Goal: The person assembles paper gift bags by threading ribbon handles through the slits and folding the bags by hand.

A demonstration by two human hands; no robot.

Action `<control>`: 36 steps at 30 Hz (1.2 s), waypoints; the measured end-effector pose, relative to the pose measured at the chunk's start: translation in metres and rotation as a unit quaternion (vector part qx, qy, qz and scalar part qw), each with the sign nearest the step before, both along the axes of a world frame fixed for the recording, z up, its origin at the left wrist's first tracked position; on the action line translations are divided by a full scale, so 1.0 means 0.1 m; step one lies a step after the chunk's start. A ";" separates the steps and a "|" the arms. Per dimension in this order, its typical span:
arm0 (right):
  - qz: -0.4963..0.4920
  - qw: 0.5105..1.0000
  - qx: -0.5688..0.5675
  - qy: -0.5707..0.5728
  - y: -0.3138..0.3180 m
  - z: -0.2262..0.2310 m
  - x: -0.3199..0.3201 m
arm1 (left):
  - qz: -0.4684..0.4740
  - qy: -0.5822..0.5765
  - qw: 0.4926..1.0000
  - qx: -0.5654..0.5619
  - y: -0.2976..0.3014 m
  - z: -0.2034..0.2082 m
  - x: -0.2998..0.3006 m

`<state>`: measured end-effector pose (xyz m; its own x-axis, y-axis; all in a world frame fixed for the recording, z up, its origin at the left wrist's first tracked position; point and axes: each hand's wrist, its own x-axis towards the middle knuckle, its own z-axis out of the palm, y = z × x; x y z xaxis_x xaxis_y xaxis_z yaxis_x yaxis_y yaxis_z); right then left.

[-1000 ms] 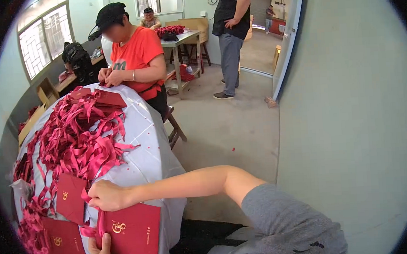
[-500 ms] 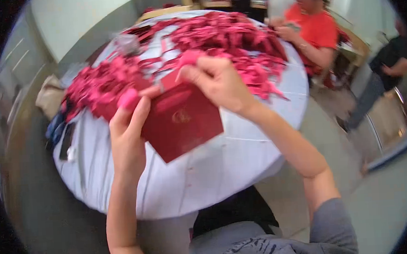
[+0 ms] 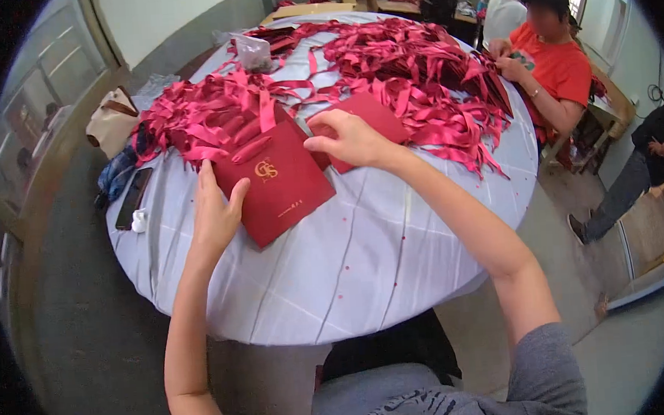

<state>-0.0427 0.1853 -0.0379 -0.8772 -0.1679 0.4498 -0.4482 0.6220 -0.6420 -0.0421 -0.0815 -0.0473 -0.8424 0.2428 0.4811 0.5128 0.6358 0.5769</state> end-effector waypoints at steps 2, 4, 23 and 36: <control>0.005 0.998 0.052 0.030 -0.09 -0.02 0.15 | 0.044 0.059 0.991 -0.110 -0.04 0.02 0.11; -0.069 0.986 0.134 0.074 0.06 -0.05 0.17 | 0.065 0.087 0.984 -0.141 0.09 0.14 0.25; -0.085 0.941 0.295 0.147 0.53 0.02 0.65 | -0.195 -0.041 0.979 0.039 1.00 0.16 0.25; -0.056 0.958 0.179 0.217 0.22 0.20 1.75 | -0.306 -0.111 0.918 0.228 1.14 0.43 0.63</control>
<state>0.1326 0.2071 -0.0178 -0.6425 -0.2953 0.7071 -0.5417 0.8277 -0.1465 0.0205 0.0321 -0.0048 -0.7054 0.5192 0.4826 0.5306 -0.0646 0.8451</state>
